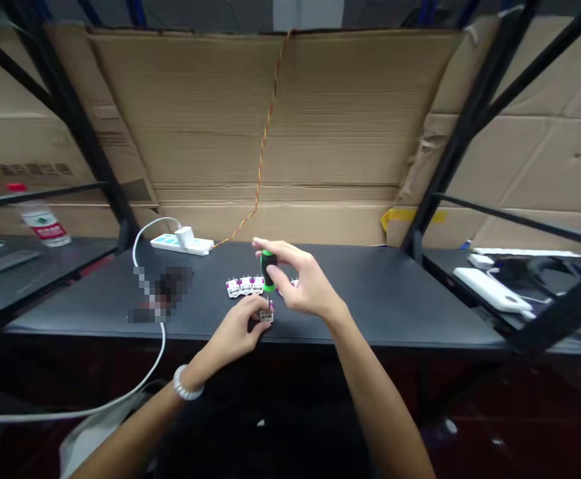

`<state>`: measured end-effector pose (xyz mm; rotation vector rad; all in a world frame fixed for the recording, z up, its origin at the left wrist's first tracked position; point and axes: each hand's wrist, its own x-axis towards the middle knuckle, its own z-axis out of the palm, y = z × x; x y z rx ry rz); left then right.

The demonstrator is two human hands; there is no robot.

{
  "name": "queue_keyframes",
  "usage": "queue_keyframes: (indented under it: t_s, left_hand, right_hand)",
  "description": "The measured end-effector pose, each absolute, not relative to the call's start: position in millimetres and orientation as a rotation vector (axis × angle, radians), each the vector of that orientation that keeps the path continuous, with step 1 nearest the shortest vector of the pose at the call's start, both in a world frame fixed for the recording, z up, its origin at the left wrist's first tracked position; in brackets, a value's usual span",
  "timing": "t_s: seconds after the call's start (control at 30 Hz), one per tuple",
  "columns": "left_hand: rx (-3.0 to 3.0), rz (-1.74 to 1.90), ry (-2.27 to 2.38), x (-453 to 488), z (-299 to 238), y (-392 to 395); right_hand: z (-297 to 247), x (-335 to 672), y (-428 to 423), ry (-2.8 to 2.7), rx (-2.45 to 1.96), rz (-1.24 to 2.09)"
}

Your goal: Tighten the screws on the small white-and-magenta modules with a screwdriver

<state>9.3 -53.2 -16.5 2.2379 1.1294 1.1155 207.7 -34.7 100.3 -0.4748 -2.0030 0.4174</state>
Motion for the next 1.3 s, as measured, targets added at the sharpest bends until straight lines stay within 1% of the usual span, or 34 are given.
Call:
queue_keyframes:
  t_s: [0.07, 0.17, 0.23, 0.3, 0.37, 0.43, 0.57, 0.63, 0.7, 0.8, 0.83, 0.97, 1.03, 1.1, 1.2, 1.23, 1.3]
  left_hand:
    - [2.239, 1.116, 1.123, 8.6, -16.9, -53.0]
    - [2.242, 1.131, 1.12, 8.5, -17.5, -52.9]
    - [2.245, 1.146, 1.122, 8.7, -17.9, -53.0]
    - [2.24, 1.157, 1.13, 8.9, -18.1, -53.2]
    - [2.236, 1.156, 1.13, 9.0, -17.7, -53.7]
    - [2.235, 1.148, 1.135, 9.2, -16.8, -54.2]
    - [2.237, 1.148, 1.132, 9.8, -15.8, -54.4]
    - [2.235, 1.16, 1.13, 9.9, -16.3, -53.8]
    - [2.23, 1.161, 1.135, 9.8, -17.2, -53.1]
    - [2.217, 1.145, 1.133, 9.7, -17.5, -52.6]
    - [2.215, 1.143, 1.13, 9.8, -17.2, -52.6]
    - [2.227, 1.147, 1.128, 9.9, -15.4, -53.3]
    - [2.232, 1.151, 1.137, 9.9, -14.9, -53.7]
    - [2.23, 1.152, 1.138, 9.7, -15.0, -53.9]
    - [2.222, 1.156, 1.13, 9.6, -16.0, -53.4]
    - [2.219, 1.151, 1.125, 9.6, -16.6, -53.1]
    - [2.221, 1.143, 1.119, 9.6, -17.6, -52.3]
  right_hand:
    - [100.6, 208.8, -34.8, -1.987, -0.493, 0.414]
    - [101.5, 207.7, -34.4, -1.938, -0.596, 0.203]
    - [101.5, 207.0, -34.9, -1.941, -0.606, 0.146]
    - [100.5, 207.4, -36.3, -1.978, -0.544, 0.242]
    - [99.1, 208.0, -37.6, -1.999, -0.468, 0.418]
    - [98.1, 207.2, -37.6, -1.966, -0.464, 0.469]
    - [98.5, 199.7, -34.6, -1.868, -0.598, 0.147]
    - [99.3, 196.8, -33.7, -1.876, -0.611, 0.078]
    - [99.8, 196.8, -33.9, -1.938, -0.561, 0.173]
    - [100.2, 200.3, -33.9, -1.984, -0.505, 0.424]
    - [100.3, 201.1, -33.4, -1.967, -0.523, 0.43]
    - [100.0, 198.6, -30.4, -1.851, -0.685, 0.08]
    - [99.6, 196.8, -30.4, -1.868, -0.707, 0.013]
    - [99.3, 197.6, -31.6, -1.949, -0.667, 0.12]
    - [100.3, 202.7, -33.1, -2.037, -0.543, 0.441]
    - [101.2, 204.1, -33.1, -2.033, -0.535, 0.493]
    - [103.2, 204.4, -32.6, -2.002, -0.59, 0.411]
